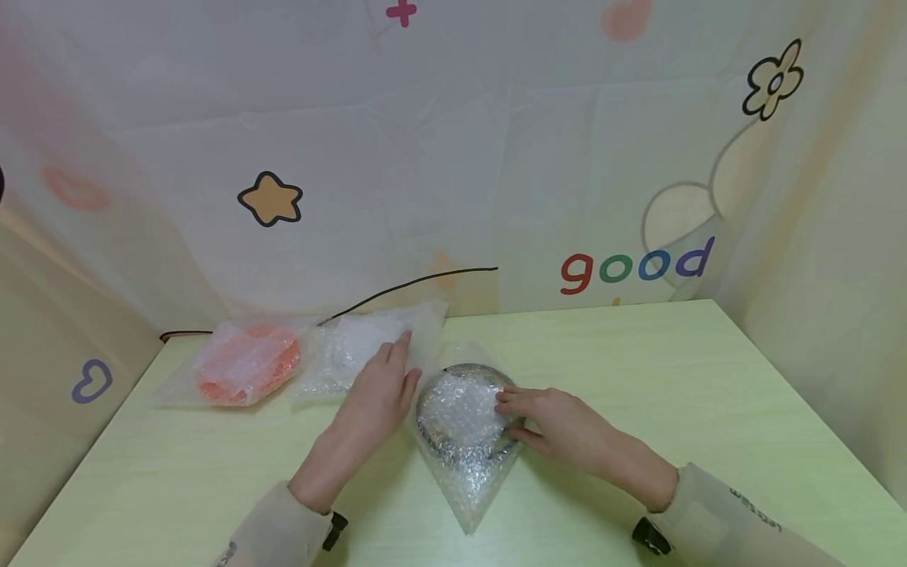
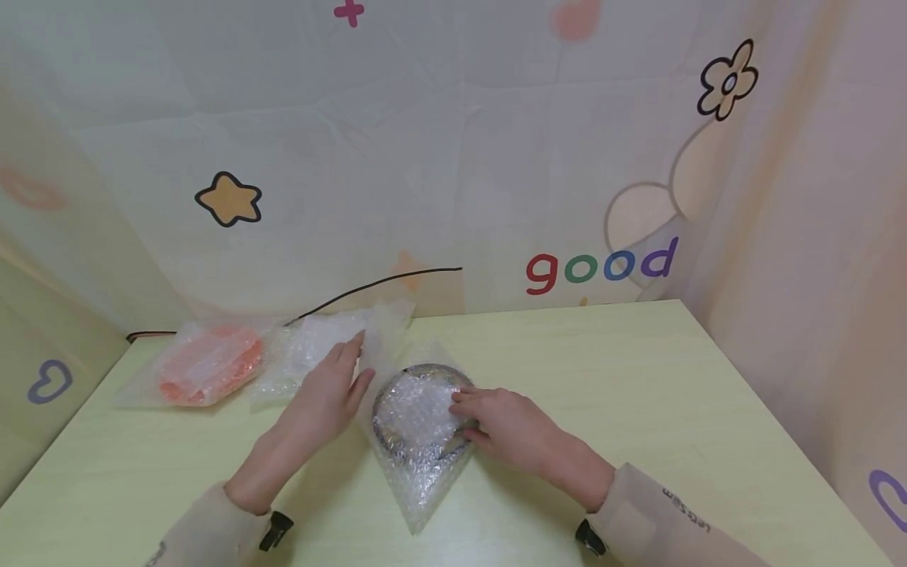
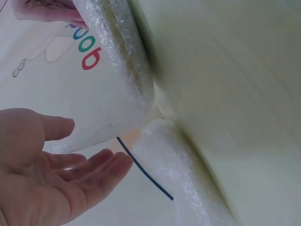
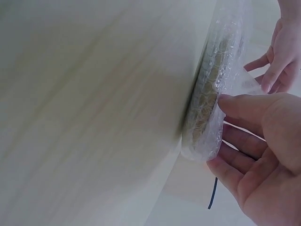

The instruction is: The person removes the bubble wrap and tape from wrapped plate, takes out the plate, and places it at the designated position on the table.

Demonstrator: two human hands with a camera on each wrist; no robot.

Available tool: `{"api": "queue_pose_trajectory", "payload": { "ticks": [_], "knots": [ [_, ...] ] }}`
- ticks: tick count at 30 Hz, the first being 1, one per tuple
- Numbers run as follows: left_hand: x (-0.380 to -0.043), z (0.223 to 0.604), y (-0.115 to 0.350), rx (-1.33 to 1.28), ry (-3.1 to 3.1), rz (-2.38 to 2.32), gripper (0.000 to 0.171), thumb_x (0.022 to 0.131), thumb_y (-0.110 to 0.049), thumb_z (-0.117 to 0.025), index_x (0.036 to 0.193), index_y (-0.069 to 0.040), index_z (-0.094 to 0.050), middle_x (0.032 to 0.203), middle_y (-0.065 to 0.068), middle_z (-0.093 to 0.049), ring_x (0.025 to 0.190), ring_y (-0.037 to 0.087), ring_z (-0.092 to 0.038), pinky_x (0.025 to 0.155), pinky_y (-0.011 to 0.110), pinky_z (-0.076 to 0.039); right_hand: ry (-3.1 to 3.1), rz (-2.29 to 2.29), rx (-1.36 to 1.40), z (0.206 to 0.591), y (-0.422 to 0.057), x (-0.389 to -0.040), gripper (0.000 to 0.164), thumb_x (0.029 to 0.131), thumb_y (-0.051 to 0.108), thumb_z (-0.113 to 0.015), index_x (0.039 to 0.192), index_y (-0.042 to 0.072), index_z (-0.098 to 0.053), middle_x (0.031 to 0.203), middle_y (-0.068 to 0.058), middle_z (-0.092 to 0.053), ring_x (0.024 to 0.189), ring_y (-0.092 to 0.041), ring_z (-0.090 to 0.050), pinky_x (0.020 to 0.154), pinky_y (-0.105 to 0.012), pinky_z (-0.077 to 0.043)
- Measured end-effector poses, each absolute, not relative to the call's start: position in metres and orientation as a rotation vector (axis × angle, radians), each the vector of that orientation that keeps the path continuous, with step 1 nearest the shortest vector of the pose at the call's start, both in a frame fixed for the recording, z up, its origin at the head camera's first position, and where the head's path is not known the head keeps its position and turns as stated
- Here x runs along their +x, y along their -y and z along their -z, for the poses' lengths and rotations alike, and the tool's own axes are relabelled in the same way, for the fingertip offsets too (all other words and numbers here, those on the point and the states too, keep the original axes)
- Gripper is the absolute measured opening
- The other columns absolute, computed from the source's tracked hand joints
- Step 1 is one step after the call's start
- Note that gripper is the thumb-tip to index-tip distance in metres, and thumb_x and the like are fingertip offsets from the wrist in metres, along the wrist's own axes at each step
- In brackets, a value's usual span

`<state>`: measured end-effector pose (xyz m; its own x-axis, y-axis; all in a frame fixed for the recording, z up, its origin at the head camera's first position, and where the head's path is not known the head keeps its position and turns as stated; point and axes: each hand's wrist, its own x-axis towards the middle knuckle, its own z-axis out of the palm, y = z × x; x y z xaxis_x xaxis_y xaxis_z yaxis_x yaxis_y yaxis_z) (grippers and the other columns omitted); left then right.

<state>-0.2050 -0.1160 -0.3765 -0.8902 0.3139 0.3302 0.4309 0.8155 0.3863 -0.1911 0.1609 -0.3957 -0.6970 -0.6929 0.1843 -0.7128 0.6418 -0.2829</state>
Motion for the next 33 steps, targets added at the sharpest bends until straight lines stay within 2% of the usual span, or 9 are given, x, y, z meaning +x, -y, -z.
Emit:
{"api": "queue_pose_trajectory", "payload": {
  "ticks": [5,9,13,18,24,33],
  "knots": [
    [-0.202,0.373,0.116,-0.55,2.716,0.655,0.067,0.103,-0.015,-0.064,0.153,0.013,-0.031,0.135,0.032,-0.051,0.121,0.044,-0.055,0.1,0.053,-0.05,2.787,-0.52,1.197,0.396,-0.161,-0.191,0.034,0.088,0.006,-0.081,0.121,0.002,-0.073,0.132,-0.016,-0.067,0.121,-0.033,-0.064,0.097,-0.049,-0.054],
    [-0.197,0.37,0.114,-0.525,2.668,0.61,0.074,0.1,-0.02,-0.069,0.154,0.012,-0.03,0.143,0.032,-0.044,0.127,0.048,-0.049,0.098,0.058,-0.048,2.79,-0.521,1.196,0.397,-0.161,-0.192,0.034,0.088,0.005,-0.081,0.121,0.002,-0.073,0.132,-0.016,-0.067,0.121,-0.033,-0.065,0.097,-0.049,-0.054],
    [-0.194,0.367,0.11,-0.547,2.591,0.579,0.075,0.097,-0.018,-0.072,0.153,0.011,-0.034,0.149,0.032,-0.037,0.132,0.049,-0.043,0.1,0.061,-0.046,2.795,-0.522,1.195,0.397,-0.161,-0.193,0.035,0.088,0.006,-0.081,0.121,0.003,-0.073,0.132,-0.015,-0.067,0.121,-0.033,-0.065,0.097,-0.049,-0.054],
    [-0.193,0.367,0.101,-0.67,2.507,0.447,0.065,0.097,-0.016,-0.072,0.149,0.009,-0.043,0.152,0.031,-0.034,0.141,0.046,-0.034,0.108,0.059,-0.041,2.791,-0.521,1.197,0.398,-0.161,-0.193,0.035,0.087,0.005,-0.081,0.121,0.003,-0.073,0.131,-0.016,-0.067,0.121,-0.033,-0.065,0.097,-0.048,-0.054],
    [-0.197,0.37,0.094,-0.834,2.474,0.217,0.049,0.096,-0.015,-0.071,0.138,0.008,-0.058,0.151,0.028,-0.041,0.143,0.042,-0.036,0.119,0.048,-0.031,2.779,-0.528,1.21,0.396,-0.16,-0.194,0.035,0.086,0.003,-0.082,0.12,0.002,-0.074,0.131,-0.016,-0.068,0.12,-0.033,-0.065,0.097,-0.047,-0.054],
    [-0.198,0.373,0.095,-0.881,2.656,0.111,0.037,0.1,-0.015,-0.066,0.131,0.005,-0.064,0.152,0.025,-0.046,0.144,0.039,-0.039,0.122,0.049,-0.024,2.799,-0.521,1.203,0.396,-0.16,-0.194,0.035,0.087,0.004,-0.082,0.121,0.003,-0.074,0.131,-0.016,-0.068,0.119,-0.033,-0.065,0.096,-0.047,-0.054]
  ]
}}
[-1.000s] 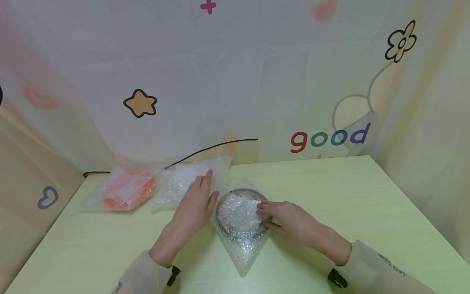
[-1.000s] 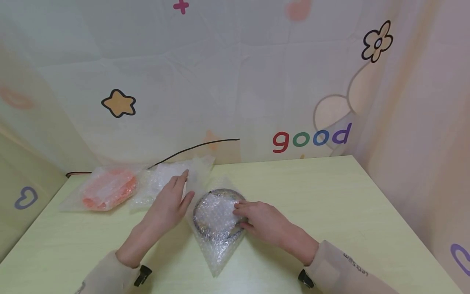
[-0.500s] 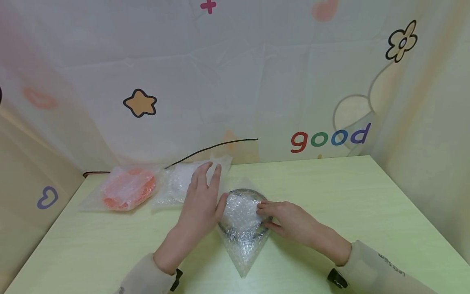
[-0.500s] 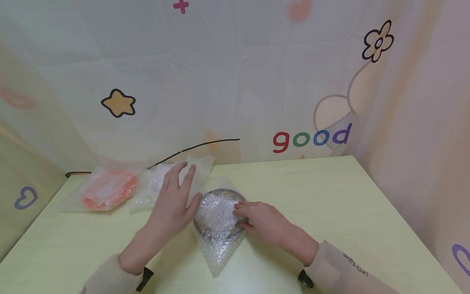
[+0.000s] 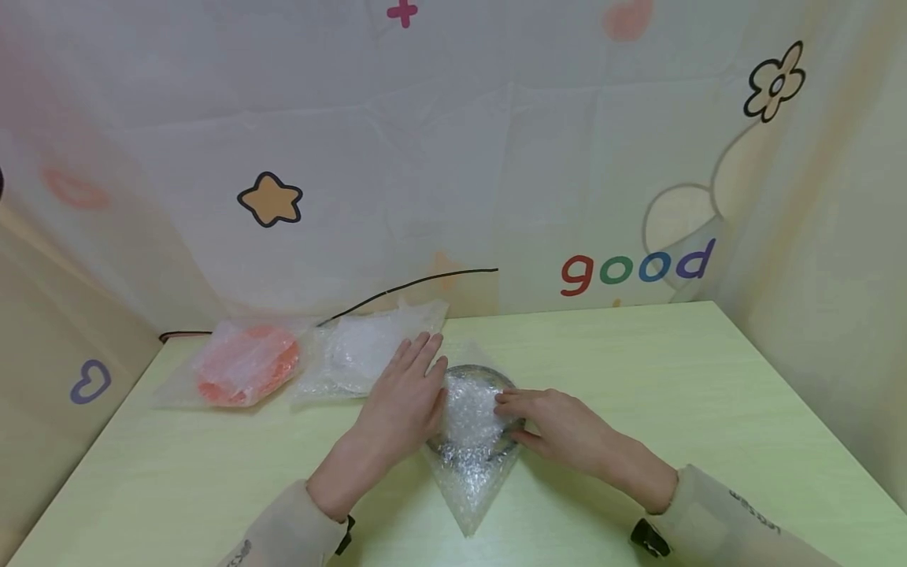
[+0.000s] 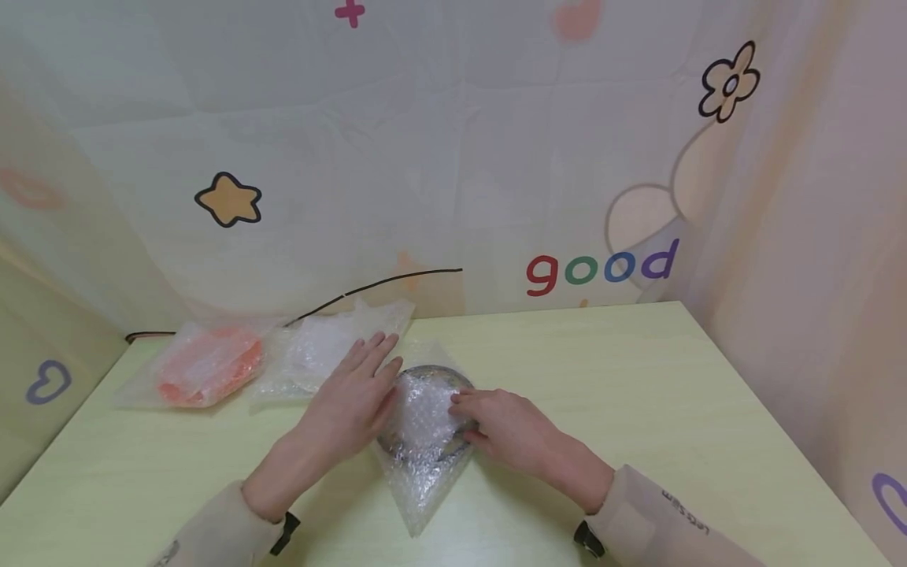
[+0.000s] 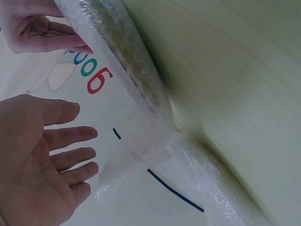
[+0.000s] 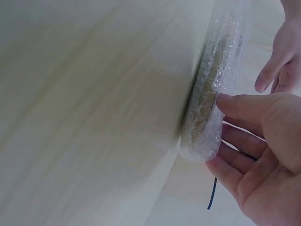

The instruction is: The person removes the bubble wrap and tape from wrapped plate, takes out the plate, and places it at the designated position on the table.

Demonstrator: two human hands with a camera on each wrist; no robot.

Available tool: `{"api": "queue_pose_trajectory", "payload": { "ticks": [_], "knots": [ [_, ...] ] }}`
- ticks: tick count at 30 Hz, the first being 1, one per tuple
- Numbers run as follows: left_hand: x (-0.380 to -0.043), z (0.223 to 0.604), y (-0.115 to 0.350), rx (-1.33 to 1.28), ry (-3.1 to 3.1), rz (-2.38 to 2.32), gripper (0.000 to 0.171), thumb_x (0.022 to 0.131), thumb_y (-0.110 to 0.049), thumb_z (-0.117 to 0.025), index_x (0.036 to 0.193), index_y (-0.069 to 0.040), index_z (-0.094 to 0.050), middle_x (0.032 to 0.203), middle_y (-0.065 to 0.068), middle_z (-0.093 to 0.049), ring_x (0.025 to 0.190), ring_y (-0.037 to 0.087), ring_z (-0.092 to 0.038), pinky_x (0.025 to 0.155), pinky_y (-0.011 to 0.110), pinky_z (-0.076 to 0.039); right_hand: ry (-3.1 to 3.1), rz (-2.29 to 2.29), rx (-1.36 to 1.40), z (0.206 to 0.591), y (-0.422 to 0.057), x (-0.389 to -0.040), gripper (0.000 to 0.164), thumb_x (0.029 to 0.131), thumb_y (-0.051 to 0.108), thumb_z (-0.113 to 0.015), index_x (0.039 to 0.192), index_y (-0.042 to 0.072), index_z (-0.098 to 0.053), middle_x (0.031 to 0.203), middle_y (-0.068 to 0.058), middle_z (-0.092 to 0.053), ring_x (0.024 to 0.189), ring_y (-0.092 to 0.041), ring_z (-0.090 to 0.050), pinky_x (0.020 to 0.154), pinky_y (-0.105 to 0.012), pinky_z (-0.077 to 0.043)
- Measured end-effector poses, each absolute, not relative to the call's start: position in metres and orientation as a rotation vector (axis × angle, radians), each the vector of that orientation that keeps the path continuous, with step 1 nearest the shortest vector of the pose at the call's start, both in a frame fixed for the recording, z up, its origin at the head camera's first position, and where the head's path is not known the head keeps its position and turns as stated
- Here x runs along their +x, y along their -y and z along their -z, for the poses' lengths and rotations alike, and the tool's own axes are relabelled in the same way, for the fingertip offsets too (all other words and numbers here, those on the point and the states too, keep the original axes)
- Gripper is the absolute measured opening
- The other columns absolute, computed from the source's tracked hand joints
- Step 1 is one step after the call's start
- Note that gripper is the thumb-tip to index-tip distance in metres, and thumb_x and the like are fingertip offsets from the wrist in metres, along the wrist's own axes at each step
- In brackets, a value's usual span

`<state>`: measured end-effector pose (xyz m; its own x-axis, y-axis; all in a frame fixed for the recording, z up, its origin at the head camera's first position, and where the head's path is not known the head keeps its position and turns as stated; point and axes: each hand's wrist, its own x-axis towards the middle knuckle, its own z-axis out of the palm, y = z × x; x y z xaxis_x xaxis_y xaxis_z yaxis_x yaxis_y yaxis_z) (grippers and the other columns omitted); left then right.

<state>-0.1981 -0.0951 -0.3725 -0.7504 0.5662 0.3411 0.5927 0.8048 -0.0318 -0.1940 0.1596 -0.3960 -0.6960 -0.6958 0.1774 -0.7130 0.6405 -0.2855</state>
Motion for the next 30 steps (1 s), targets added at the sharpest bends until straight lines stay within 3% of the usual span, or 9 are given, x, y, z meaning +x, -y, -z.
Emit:
{"api": "queue_pose_trajectory", "payload": {
  "ticks": [13,25,30],
  "knots": [
    [-0.202,0.377,0.102,-0.847,2.689,0.049,0.037,0.097,-0.015,-0.07,0.127,0.006,-0.065,0.132,0.023,-0.06,0.13,0.039,-0.051,0.12,0.053,-0.026,2.778,-0.533,1.208,0.395,-0.159,-0.192,0.035,0.087,0.004,-0.082,0.121,0.002,-0.073,0.133,-0.016,-0.066,0.121,-0.034,-0.064,0.098,-0.048,-0.053],
    [-0.199,0.374,0.107,-0.791,2.758,0.041,0.039,0.097,-0.02,-0.071,0.126,0.006,-0.064,0.125,0.024,-0.056,0.124,0.04,-0.054,0.119,0.052,-0.03,2.773,-0.538,1.202,0.395,-0.159,-0.191,0.037,0.086,0.003,-0.082,0.122,0.001,-0.073,0.135,-0.017,-0.065,0.122,-0.034,-0.063,0.099,-0.049,-0.053],
    [-0.198,0.373,0.109,-0.759,2.748,0.048,0.029,0.097,-0.022,-0.072,0.109,0.003,-0.068,0.111,0.019,-0.055,0.107,0.036,-0.055,0.11,0.048,-0.041,2.783,-0.541,1.184,0.396,-0.159,-0.191,0.04,0.086,0.002,-0.082,0.124,-0.001,-0.071,0.136,-0.018,-0.064,0.121,-0.035,-0.064,0.097,-0.048,-0.053]
  ]
}}
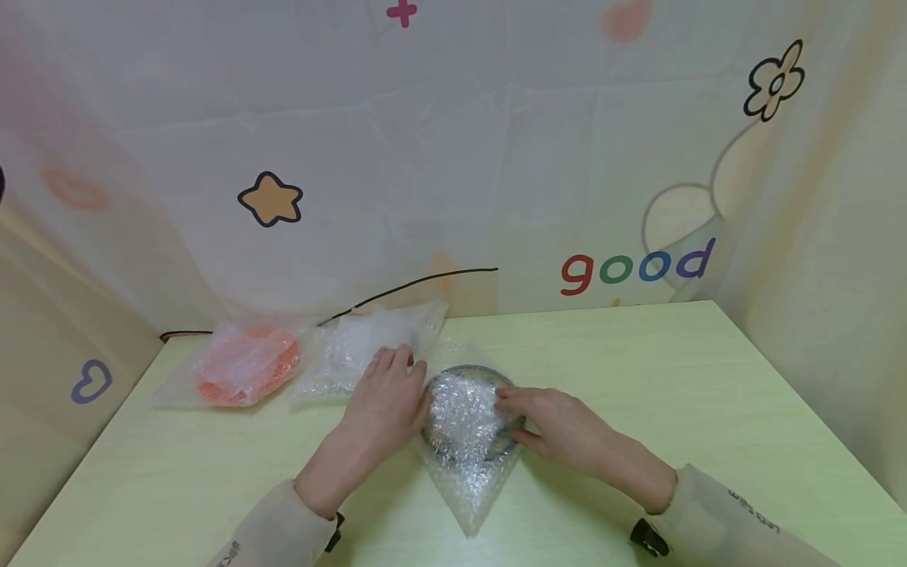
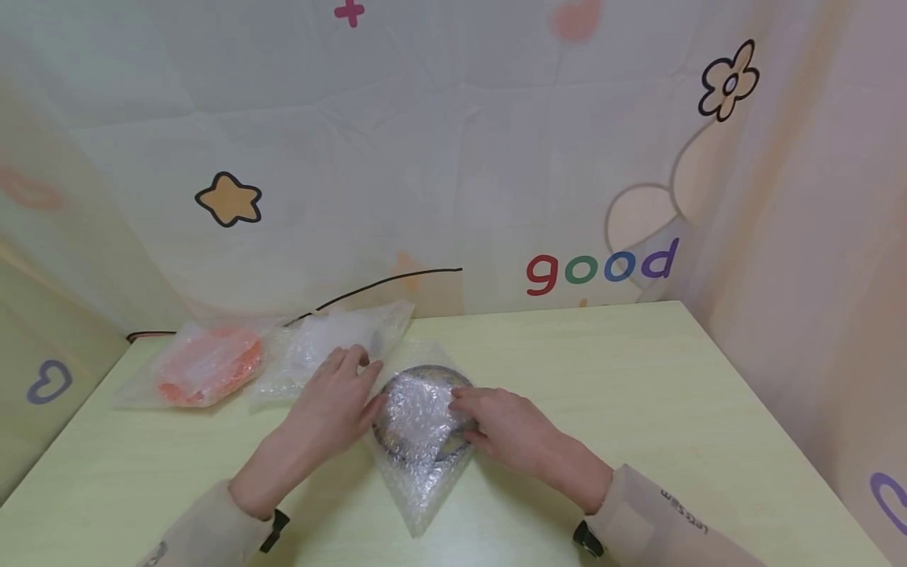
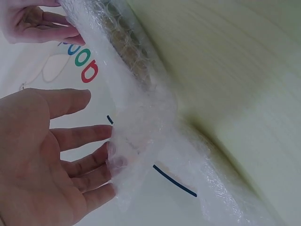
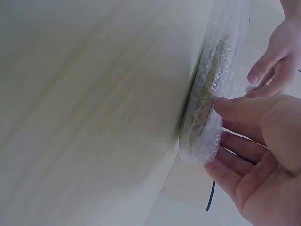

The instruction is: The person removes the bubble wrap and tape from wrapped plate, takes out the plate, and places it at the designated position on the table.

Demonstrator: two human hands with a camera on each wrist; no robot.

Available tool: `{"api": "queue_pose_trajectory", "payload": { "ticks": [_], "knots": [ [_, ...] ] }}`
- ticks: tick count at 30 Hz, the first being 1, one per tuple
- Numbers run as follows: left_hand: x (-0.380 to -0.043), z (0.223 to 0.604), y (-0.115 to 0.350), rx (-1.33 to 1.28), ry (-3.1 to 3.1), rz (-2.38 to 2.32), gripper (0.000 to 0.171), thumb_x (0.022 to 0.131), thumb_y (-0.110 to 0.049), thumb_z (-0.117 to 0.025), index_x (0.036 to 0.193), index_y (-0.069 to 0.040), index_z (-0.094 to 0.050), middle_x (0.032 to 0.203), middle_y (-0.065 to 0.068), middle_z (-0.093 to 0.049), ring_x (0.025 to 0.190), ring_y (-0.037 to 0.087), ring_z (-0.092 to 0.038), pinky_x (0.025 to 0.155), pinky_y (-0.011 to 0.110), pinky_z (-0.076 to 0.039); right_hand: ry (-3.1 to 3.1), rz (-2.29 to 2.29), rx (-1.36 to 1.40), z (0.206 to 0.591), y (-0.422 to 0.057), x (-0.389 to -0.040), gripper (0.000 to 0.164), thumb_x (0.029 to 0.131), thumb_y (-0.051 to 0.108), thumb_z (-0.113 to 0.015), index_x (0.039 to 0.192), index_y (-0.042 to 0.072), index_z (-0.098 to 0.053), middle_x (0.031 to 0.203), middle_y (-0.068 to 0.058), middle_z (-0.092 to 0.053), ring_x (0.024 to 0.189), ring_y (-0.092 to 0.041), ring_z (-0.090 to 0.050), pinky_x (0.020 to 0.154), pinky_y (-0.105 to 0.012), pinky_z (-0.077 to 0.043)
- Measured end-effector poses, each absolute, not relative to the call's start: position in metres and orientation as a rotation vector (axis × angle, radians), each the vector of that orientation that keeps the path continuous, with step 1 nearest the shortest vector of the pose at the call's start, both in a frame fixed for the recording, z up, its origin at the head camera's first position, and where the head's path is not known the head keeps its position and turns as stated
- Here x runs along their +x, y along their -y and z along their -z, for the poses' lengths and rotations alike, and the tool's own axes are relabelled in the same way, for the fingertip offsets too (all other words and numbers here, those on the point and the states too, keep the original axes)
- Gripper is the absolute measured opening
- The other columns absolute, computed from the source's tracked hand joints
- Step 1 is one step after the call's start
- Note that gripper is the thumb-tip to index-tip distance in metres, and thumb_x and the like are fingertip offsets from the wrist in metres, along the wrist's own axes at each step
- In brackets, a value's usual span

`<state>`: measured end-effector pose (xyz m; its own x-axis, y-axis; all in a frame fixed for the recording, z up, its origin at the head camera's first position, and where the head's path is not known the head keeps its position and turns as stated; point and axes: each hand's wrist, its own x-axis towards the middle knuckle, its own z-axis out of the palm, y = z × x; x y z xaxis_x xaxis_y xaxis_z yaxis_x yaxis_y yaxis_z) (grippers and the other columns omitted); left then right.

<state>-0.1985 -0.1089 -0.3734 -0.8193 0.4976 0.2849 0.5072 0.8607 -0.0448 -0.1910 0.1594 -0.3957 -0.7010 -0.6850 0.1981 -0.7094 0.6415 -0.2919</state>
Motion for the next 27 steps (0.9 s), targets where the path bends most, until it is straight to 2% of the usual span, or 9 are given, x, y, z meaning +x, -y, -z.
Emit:
{"api": "queue_pose_trajectory", "payload": {
  "ticks": [8,13,19,23,27],
  "knots": [
    [-0.198,0.3713,0.1125,-0.718,2.732,0.069,0.03,0.096,-0.026,-0.074,0.088,0.002,-0.066,0.098,0.013,-0.054,0.086,0.029,-0.051,0.085,0.04,-0.051,2.796,-0.551,1.165,0.3951,-0.1599,-0.1907,0.041,0.085,0.001,-0.082,0.124,-0.003,-0.069,0.136,-0.019,-0.064,0.12,-0.035,-0.064,0.096,-0.047,-0.054],
    [-0.1962,0.3709,0.1161,-0.725,2.688,0.135,0.03,0.096,-0.023,-0.074,0.082,0.001,-0.063,0.09,0.013,-0.054,0.077,0.028,-0.052,0.068,0.04,-0.054,2.793,-0.525,1.183,0.3945,-0.1602,-0.1914,0.038,0.086,0.001,-0.081,0.123,-0.002,-0.071,0.134,-0.018,-0.065,0.12,-0.034,-0.065,0.095,-0.047,-0.055],
    [-0.1944,0.3683,0.1171,-0.706,2.706,0.226,0.028,0.1,-0.024,-0.07,0.088,0.001,-0.064,0.082,0.01,-0.056,0.073,0.029,-0.056,0.063,0.042,-0.054,2.798,-0.458,1.209,0.393,-0.1602,-0.1911,0.036,0.088,0.002,-0.08,0.123,0.001,-0.072,0.135,-0.017,-0.065,0.124,-0.034,-0.062,0.097,-0.05,-0.053],
    [-0.1946,0.3668,0.1167,-0.7,2.714,0.26,0.03,0.101,-0.026,-0.068,0.085,-0.003,-0.06,0.075,0.007,-0.053,0.068,0.029,-0.059,0.059,0.042,-0.052,2.814,-0.425,1.22,0.3928,-0.1594,-0.1895,0.035,0.09,0.007,-0.079,0.124,0.002,-0.072,0.137,-0.017,-0.064,0.127,-0.034,-0.06,0.099,-0.049,-0.052],
    [-0.1946,0.3639,0.1167,-0.699,2.739,0.275,0.035,0.102,-0.032,-0.066,0.08,-0.007,-0.056,0.068,0.002,-0.048,0.061,0.025,-0.056,0.054,0.039,-0.049,2.832,-0.415,1.221,0.3934,-0.1593,-0.1883,0.036,0.092,0.014,-0.078,0.125,0.001,-0.072,0.138,-0.018,-0.062,0.129,-0.034,-0.058,0.1,-0.05,-0.051]
  ]
}}
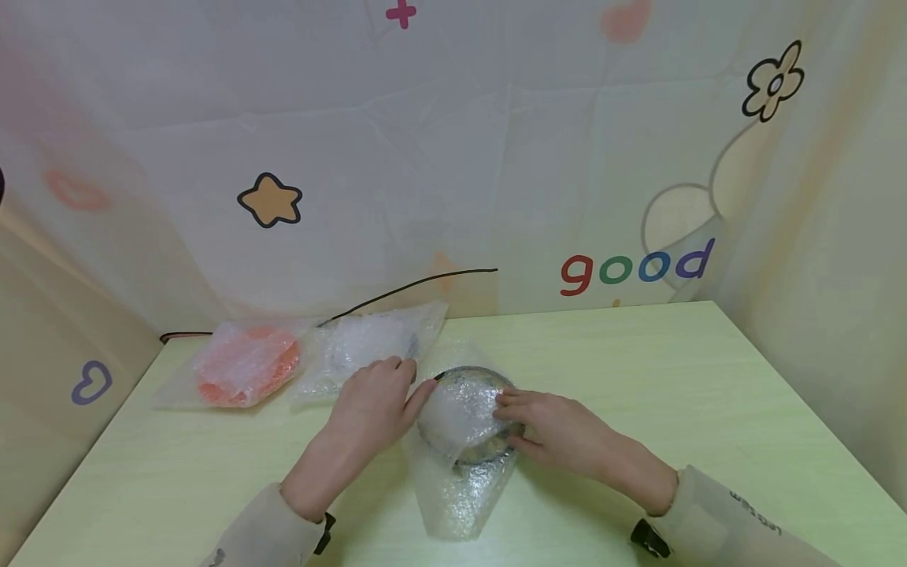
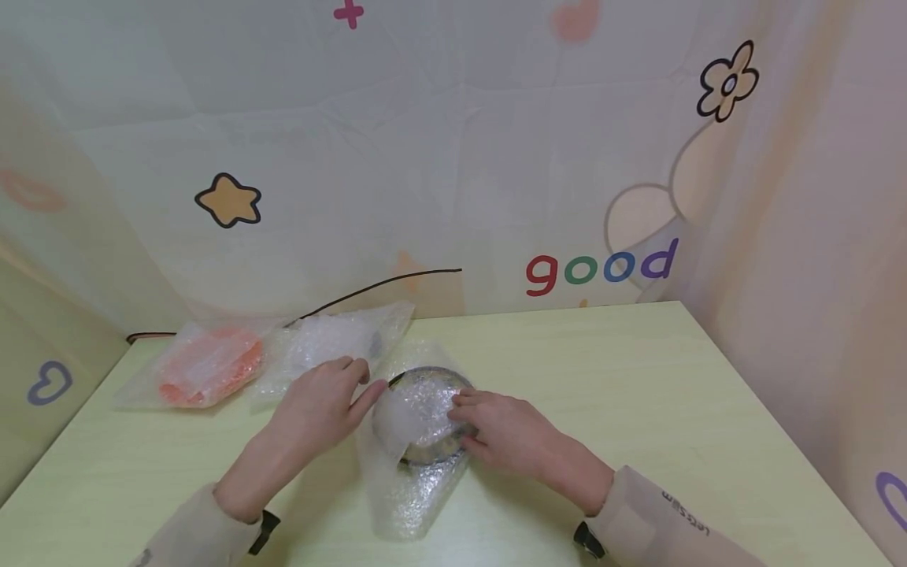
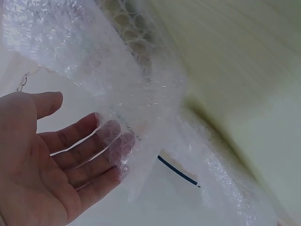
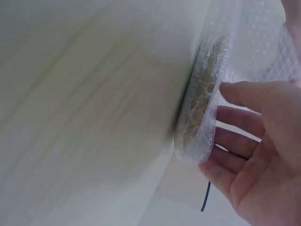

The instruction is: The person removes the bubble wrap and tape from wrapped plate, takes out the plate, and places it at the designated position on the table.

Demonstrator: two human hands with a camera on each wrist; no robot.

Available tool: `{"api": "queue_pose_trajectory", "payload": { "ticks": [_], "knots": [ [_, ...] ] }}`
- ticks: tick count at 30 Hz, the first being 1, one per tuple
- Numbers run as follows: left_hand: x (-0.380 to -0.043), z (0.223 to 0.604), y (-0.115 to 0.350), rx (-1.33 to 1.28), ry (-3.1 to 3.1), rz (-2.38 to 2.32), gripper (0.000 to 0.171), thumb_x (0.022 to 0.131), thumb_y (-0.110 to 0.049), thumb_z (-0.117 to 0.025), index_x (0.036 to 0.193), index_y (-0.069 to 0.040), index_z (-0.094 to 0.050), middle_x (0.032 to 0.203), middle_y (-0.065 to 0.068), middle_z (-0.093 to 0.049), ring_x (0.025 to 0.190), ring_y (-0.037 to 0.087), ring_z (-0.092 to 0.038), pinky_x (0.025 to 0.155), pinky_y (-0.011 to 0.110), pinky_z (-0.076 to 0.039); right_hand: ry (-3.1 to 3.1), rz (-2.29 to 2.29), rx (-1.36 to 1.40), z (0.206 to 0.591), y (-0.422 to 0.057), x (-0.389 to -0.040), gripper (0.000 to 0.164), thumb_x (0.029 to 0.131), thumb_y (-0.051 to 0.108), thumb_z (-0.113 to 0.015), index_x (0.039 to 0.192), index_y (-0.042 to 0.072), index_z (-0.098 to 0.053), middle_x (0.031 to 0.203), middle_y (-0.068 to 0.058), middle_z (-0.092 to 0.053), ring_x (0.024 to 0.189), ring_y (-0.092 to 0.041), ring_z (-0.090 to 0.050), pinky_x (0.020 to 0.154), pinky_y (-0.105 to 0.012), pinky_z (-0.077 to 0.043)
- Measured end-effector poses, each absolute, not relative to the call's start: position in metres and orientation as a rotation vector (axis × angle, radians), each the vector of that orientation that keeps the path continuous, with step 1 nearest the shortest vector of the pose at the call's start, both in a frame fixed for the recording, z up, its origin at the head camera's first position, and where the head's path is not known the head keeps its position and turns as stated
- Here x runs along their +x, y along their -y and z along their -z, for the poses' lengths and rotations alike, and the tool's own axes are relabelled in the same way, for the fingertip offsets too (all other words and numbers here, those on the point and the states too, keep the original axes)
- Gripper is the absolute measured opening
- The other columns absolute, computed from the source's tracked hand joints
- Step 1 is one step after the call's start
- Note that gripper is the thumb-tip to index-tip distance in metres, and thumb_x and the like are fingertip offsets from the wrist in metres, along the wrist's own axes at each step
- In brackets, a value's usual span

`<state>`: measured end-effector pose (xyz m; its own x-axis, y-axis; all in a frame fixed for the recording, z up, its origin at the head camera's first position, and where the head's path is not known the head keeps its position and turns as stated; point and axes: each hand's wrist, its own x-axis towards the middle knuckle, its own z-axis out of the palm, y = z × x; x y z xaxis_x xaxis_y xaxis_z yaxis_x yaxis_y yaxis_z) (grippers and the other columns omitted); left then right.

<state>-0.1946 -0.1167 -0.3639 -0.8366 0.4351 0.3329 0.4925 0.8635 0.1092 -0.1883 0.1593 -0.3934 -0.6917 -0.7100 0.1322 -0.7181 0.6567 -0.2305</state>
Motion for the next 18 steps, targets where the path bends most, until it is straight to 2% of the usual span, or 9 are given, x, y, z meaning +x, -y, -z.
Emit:
{"api": "queue_pose_trajectory", "payload": {
  "ticks": [7,13,18],
  "knots": [
    [-0.192,0.355,0.118,-0.631,2.864,0.361,0.042,0.099,-0.049,-0.066,0.083,-0.01,-0.058,0.069,-0.002,-0.052,0.057,0.016,-0.049,0.053,0.033,-0.045,2.838,-0.424,1.217,0.394,-0.159,-0.187,0.038,0.093,0.019,-0.078,0.125,0.0,-0.071,0.139,-0.02,-0.061,0.131,-0.036,-0.057,0.1,-0.051,-0.051],
    [-0.19,0.351,0.123,-0.649,2.903,0.38,0.037,0.094,-0.044,-0.074,0.088,-0.01,-0.062,0.072,-0.003,-0.054,0.06,0.015,-0.049,0.055,0.033,-0.046,2.854,-0.419,1.196,0.393,-0.157,-0.186,0.035,0.092,0.02,-0.079,0.122,0.002,-0.073,0.137,-0.02,-0.063,0.129,-0.036,-0.058,0.098,-0.051,-0.052],
    [-0.188,0.347,0.127,-0.706,2.961,0.385,0.031,0.094,-0.039,-0.075,0.094,-0.009,-0.066,0.08,0.0,-0.061,0.067,0.015,-0.053,0.062,0.035,-0.049,2.857,-0.397,1.18,0.391,-0.158,-0.185,0.033,0.092,0.021,-0.079,0.119,0.002,-0.074,0.135,-0.021,-0.064,0.128,-0.036,-0.059,0.097,-0.051,-0.053]
  ]
}}
